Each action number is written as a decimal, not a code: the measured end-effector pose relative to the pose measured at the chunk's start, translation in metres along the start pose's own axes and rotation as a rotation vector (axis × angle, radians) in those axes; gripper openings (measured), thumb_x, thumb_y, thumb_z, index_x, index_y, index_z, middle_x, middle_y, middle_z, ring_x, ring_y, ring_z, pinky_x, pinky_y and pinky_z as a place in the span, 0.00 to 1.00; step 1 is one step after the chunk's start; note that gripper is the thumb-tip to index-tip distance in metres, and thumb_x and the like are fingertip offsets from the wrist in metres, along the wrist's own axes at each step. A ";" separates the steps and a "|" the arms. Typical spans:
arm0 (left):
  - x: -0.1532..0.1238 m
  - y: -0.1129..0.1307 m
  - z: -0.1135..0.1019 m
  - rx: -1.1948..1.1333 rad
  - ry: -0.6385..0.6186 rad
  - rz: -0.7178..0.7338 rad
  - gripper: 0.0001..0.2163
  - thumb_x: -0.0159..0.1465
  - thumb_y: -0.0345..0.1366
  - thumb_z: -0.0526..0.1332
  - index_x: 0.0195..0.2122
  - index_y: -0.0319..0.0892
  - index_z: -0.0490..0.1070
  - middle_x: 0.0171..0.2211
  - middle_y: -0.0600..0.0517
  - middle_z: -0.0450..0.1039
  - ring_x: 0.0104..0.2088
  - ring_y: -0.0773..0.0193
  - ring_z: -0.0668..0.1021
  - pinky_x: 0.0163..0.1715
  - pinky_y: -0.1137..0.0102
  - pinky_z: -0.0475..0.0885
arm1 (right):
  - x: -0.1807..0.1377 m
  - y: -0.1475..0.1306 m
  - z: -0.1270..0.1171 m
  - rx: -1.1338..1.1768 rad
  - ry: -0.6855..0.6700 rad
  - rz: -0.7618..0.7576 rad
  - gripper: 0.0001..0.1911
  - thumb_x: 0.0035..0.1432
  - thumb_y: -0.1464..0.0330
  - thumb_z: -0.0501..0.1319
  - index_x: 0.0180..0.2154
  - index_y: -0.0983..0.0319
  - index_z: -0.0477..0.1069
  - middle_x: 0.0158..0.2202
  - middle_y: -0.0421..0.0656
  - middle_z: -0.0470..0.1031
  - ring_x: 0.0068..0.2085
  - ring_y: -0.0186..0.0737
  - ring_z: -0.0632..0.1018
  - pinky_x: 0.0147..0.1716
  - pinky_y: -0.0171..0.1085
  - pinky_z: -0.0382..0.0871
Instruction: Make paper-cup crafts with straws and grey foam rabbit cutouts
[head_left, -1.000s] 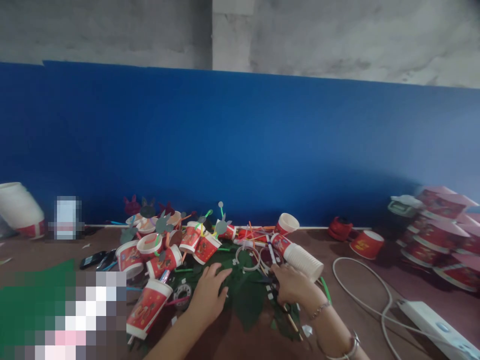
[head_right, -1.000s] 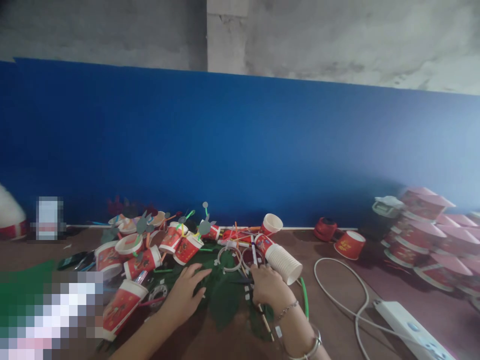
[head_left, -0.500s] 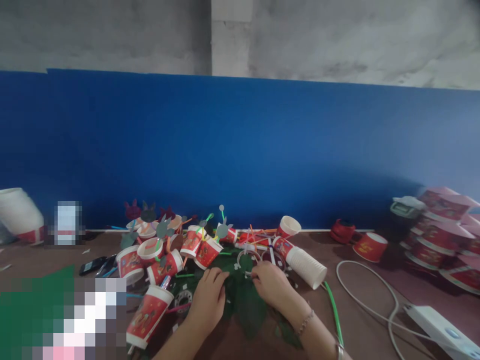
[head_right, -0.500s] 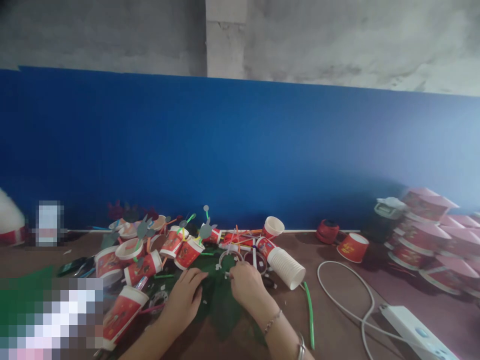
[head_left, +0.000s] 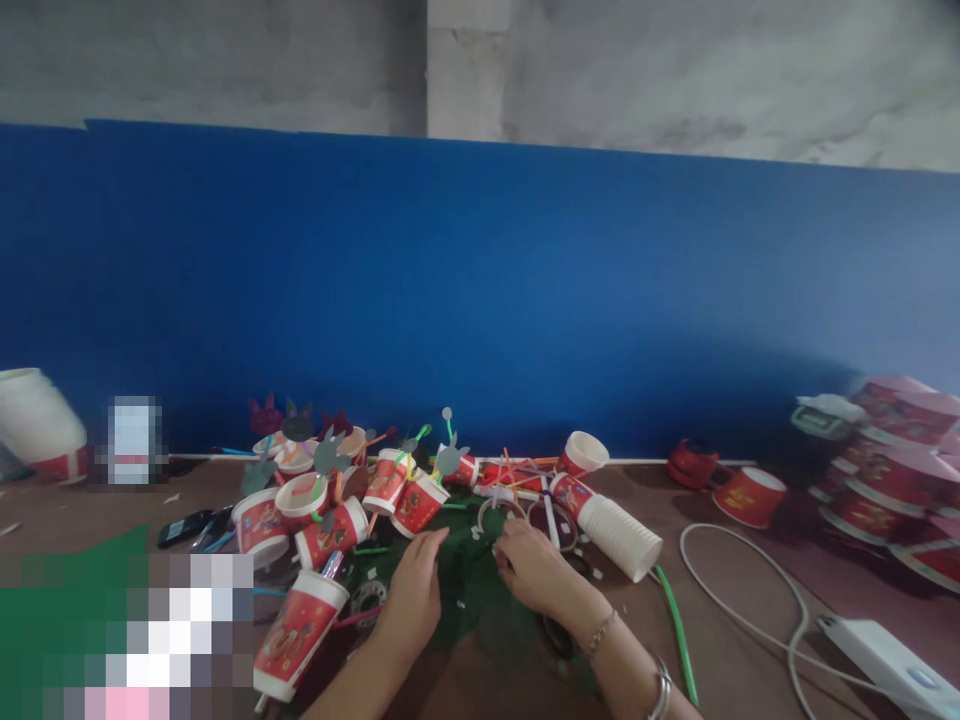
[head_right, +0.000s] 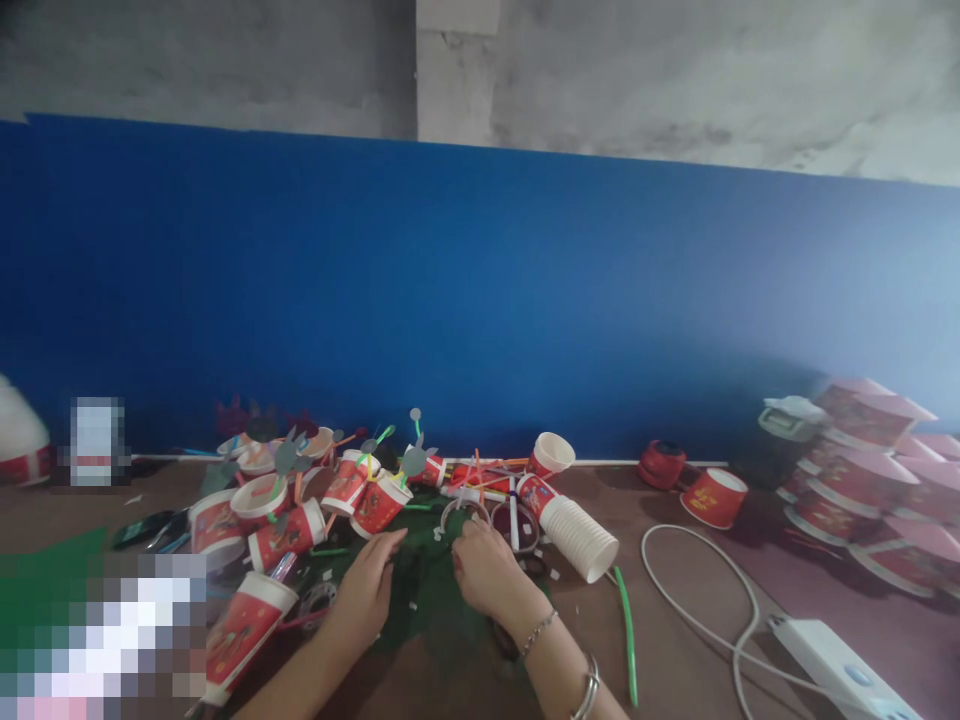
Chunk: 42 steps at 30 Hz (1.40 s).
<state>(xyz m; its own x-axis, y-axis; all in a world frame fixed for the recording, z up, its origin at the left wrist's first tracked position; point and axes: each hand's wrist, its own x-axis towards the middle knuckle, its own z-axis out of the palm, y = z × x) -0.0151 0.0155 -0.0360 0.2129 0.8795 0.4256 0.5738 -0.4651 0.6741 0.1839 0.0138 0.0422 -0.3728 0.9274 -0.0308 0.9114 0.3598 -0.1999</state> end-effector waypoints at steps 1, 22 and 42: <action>0.001 -0.001 -0.001 -0.026 0.021 -0.006 0.21 0.58 0.22 0.45 0.51 0.39 0.64 0.46 0.41 0.70 0.47 0.57 0.73 0.47 0.60 0.69 | 0.001 0.001 0.001 0.010 0.005 -0.008 0.11 0.51 0.75 0.54 0.33 0.65 0.74 0.39 0.50 0.71 0.44 0.43 0.70 0.44 0.36 0.61; 0.004 0.022 -0.005 0.216 -0.174 -0.019 0.12 0.56 0.23 0.55 0.38 0.41 0.72 0.37 0.48 0.72 0.41 0.57 0.72 0.43 0.63 0.65 | 0.029 -0.015 0.006 0.162 0.156 -0.082 0.12 0.54 0.72 0.55 0.36 0.61 0.76 0.37 0.45 0.74 0.44 0.41 0.71 0.44 0.35 0.60; 0.003 0.025 -0.012 0.339 -0.127 -0.112 0.11 0.57 0.23 0.53 0.33 0.42 0.73 0.37 0.49 0.69 0.43 0.60 0.70 0.42 0.66 0.62 | 0.061 -0.018 0.013 0.143 0.004 -0.070 0.09 0.50 0.73 0.58 0.32 0.64 0.77 0.35 0.46 0.76 0.40 0.40 0.74 0.40 0.33 0.62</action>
<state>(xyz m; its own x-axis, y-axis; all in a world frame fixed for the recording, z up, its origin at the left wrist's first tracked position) -0.0098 0.0054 -0.0110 0.2184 0.9384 0.2679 0.8237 -0.3245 0.4650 0.1423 0.0626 0.0309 -0.4335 0.9011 -0.0079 0.8489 0.4054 -0.3390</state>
